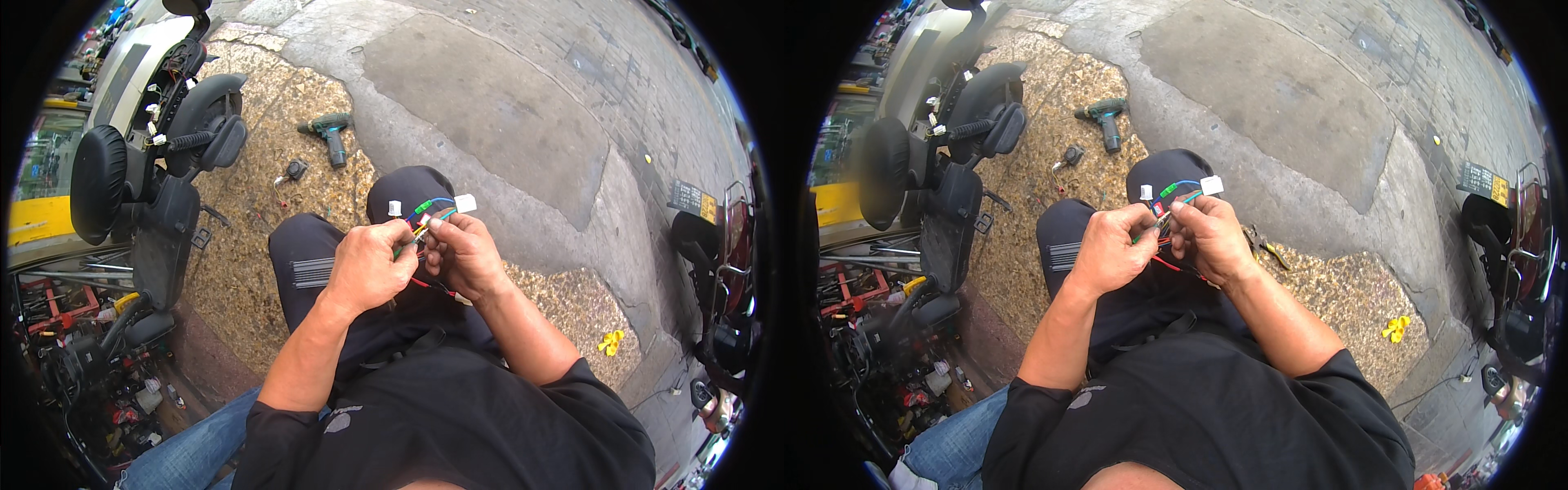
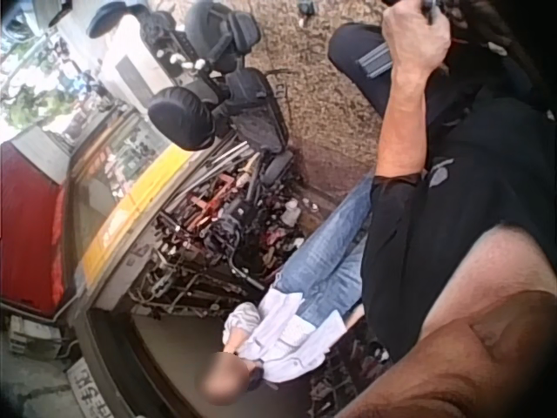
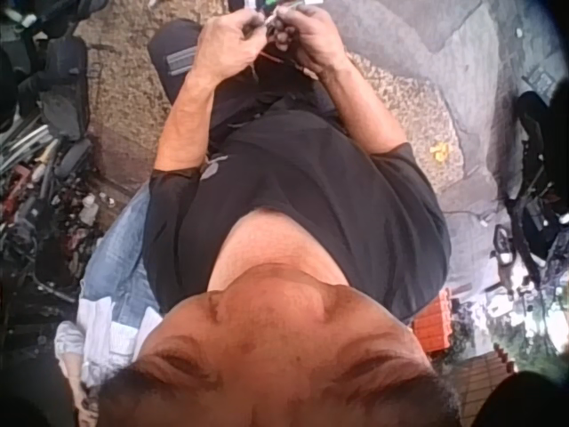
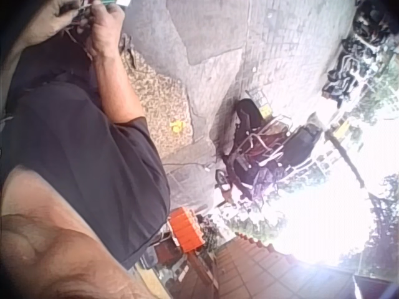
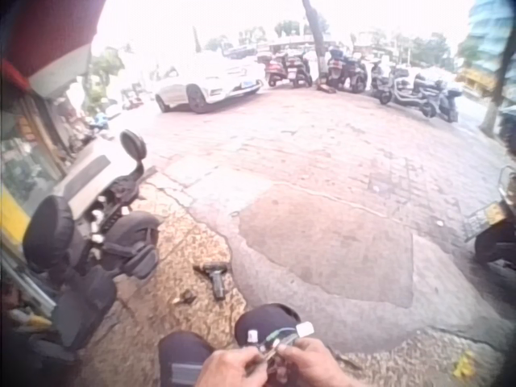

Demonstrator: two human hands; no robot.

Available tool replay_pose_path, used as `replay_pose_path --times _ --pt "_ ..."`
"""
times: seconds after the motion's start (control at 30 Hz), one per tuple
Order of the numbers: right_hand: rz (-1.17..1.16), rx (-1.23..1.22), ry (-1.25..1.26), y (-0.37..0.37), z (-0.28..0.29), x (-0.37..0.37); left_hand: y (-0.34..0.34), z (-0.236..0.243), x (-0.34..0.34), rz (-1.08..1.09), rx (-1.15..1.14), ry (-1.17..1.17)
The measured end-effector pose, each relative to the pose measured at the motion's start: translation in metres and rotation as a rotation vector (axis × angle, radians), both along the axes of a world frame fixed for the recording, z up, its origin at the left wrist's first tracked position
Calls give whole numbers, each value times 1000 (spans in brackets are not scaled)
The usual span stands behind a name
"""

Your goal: The person sits on the ground and works on a bundle of multicolored wires, stripping insulation and twisting connections. They use pliers to cut and strip wires, then twist the exposed ends together by hand.

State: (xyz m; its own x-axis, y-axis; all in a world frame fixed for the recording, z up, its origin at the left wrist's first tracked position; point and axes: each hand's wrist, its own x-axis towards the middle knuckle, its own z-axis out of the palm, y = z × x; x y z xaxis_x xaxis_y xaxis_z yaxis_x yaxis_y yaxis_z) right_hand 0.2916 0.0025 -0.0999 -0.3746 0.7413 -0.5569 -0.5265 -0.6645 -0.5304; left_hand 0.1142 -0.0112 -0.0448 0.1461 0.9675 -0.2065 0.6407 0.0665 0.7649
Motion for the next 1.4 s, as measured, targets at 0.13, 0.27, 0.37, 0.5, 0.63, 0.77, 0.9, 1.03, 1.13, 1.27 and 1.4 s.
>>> replay_pose_path --times 0.13,0.27,0.37,0.5,0.63,0.77,0.9,1.03,1.13,1.27,1.4 --pt "-3 33 -22 -1 -2 -1 1 1 1 -3 5 25" --pt "31 42 -17 -2 -2 1 1 -1 1 -23 -12 46" --pt "27 66 -14 1 -1 2 1 0 1 -29 -21 40" --pt "21 70 -18 -1 1 1 2 2 1 -21 -24 23" --pt "8 42 8 -2 -1 0 1 2 1 -15 -31 23" --pt "-20 -7 37 -2 -2 1 1 2 1 -1 -25 11" --pt "-57 -97 178 1 -2 4 0 8 -2 21 -100 -56" --pt "32 -14 102 1 -4 8 1 8 1 42 -45 -19" --pt "75 50 92 1 -7 7 1 0 13 -3 250 107" --pt "89 54 113 1 -8 10 2 -9 16 -72 487 173" --pt "55 62 94 -2 -9 8 1 -12 16 -82 545 179"
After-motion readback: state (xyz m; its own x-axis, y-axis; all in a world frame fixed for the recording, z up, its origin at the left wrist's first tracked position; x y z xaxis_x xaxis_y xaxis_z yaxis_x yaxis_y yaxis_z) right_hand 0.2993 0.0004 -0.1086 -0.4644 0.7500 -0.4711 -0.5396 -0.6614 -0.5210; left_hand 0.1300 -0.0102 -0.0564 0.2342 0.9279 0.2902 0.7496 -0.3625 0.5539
